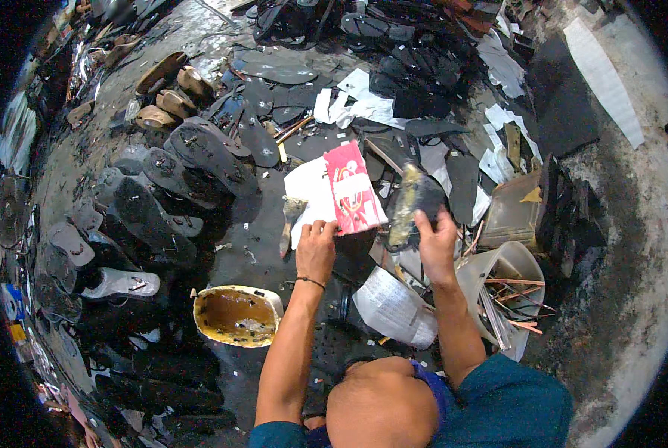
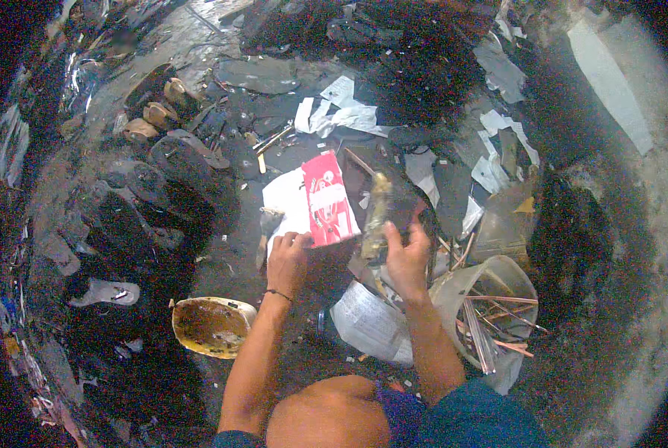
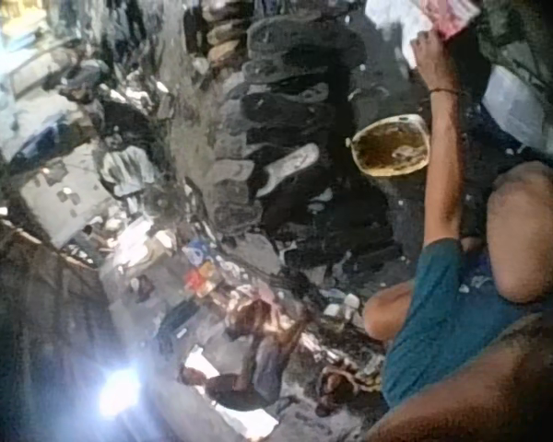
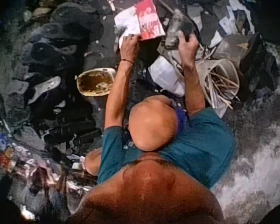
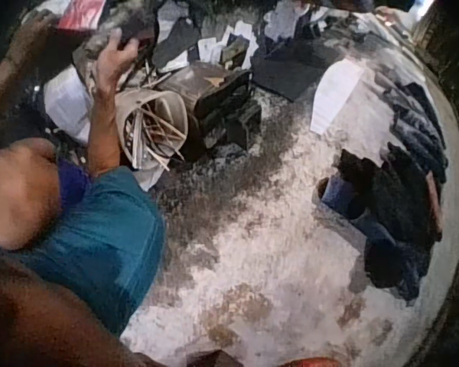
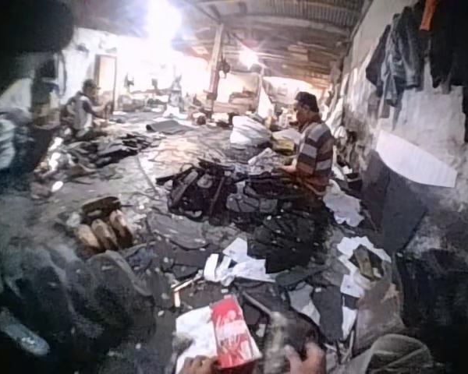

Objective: The person applies a yellowish adhesive to the soles of multiple black flip-flops using a brush. They repeatedly dip the brush into a container and spread the glue across each sole, then place the treated flip-flops aside. Later, they spread the same adhesive onto a large black mat on the floor.

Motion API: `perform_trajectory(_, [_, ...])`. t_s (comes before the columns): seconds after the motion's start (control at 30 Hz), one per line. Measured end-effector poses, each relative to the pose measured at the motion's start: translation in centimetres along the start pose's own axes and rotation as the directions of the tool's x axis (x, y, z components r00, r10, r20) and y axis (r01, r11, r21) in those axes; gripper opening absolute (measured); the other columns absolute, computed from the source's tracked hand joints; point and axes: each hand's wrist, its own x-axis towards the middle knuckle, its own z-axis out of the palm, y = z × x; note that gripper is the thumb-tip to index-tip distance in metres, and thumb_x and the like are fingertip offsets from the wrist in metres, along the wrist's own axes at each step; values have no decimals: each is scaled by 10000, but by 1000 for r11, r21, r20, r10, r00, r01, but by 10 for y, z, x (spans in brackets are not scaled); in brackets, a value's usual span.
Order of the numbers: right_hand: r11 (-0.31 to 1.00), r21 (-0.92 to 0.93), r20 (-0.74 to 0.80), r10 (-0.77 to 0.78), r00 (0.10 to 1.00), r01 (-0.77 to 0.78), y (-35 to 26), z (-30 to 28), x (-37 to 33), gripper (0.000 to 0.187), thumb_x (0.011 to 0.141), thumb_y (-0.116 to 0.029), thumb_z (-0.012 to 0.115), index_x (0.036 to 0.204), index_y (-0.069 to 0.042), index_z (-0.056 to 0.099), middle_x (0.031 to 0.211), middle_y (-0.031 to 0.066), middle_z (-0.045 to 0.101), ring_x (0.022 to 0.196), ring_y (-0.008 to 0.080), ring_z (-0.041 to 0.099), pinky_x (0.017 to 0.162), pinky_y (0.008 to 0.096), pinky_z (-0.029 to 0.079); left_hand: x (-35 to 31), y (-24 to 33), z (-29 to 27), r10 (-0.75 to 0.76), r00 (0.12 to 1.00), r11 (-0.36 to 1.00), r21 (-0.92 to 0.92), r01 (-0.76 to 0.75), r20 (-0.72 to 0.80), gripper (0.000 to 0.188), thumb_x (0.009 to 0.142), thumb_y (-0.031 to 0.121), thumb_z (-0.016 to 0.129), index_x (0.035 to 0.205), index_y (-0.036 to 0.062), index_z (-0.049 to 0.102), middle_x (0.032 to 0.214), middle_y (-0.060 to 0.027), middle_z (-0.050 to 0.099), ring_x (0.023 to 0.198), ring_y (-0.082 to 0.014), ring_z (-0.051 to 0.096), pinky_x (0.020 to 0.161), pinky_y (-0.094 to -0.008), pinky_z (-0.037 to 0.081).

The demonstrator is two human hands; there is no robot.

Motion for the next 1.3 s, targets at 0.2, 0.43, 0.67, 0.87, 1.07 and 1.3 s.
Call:
perform_trajectory(0.2, [976, -218, 73, -11, 997, 27, -27, -23, -22, 413, 898, -101, 648, 1291, 4, 573, 1109, 126, 655, 999, 214, 618, 909, 336, 469, -3, -5, -9, -371, 888, 688, -562, 460, 273, 192, 924, 64, 585, 1088, 65, 687, 1137, -116, 655, 1014, -252, 617, 868, -311, 506])
perform_trajectory(0.43, [836, -147, 565, -368, 738, 529, -69, 46, -81, 657, 742, 26, 636, 1379, -110, 553, 1211, 135, 557, 1152, 343, 561, 1008, 408, 458, -1, -5, -65, -674, 635, -411, -906, 103, 378, 347, 1003, 131, 501, 1339, 48, 478, 1245, -106, 608, 1084, -213, 601, 940, -375, 497])
perform_trajectory(0.67, [824, 81, 790, -396, 468, 561, -70, 82, -102, 578, 764, 56, 575, 1320, -100, 582, 1282, 126, 592, 1203, 339, 572, 1035, 430, 455, -38, -26, -73, -753, 558, -389, -920, 49, 348, 380, 1003, 247, 558, 1346, 115, 462, 1265, -63, 595, 1083, -187, 606, 854, -344, 527])
perform_trajectory(0.87, [854, 83, 628, -445, 639, 513, -80, 82, -101, 562, 761, 138, 577, 1300, -25, 582, 1232, 151, 606, 1183, 285, 587, 1011, 355, 453, -44, -31, -85, -671, 650, -411, -908, 75, 358, 453, 1004, 365, 552, 1374, 129, 439, 1276, -28, 579, 1127, -190, 589, 836, -321, 497])
perform_trajectory(1.07, [991, 70, 855, -1, 519, -112, -59, 86, -85, 409, 887, -26, 583, 1294, -69, 585, 1212, 106, 624, 1106, 244, 610, 974, 408, 480, -37, -24, -104, -756, 569, -355, -933, 58, 324, 430, 1030, 436, 449, 1338, 137, 470, 1237, -9, 584, 1099, -173, 583, 907, -317, 443])
perform_trajectory(1.3, [414, 460, 808, 170, 564, -785, -61, 95, -68, 328, 974, -142, 582, 1284, -62, 510, 1160, 73, 637, 1029, 214, 655, 874, 425, 566, -74, -39, -149, -788, 583, -96, -976, 196, 195, 300, 1029, 224, 501, 1289, 83, 550, 1219, -41, 616, 1054, -164, 600, 855, -310, 486])
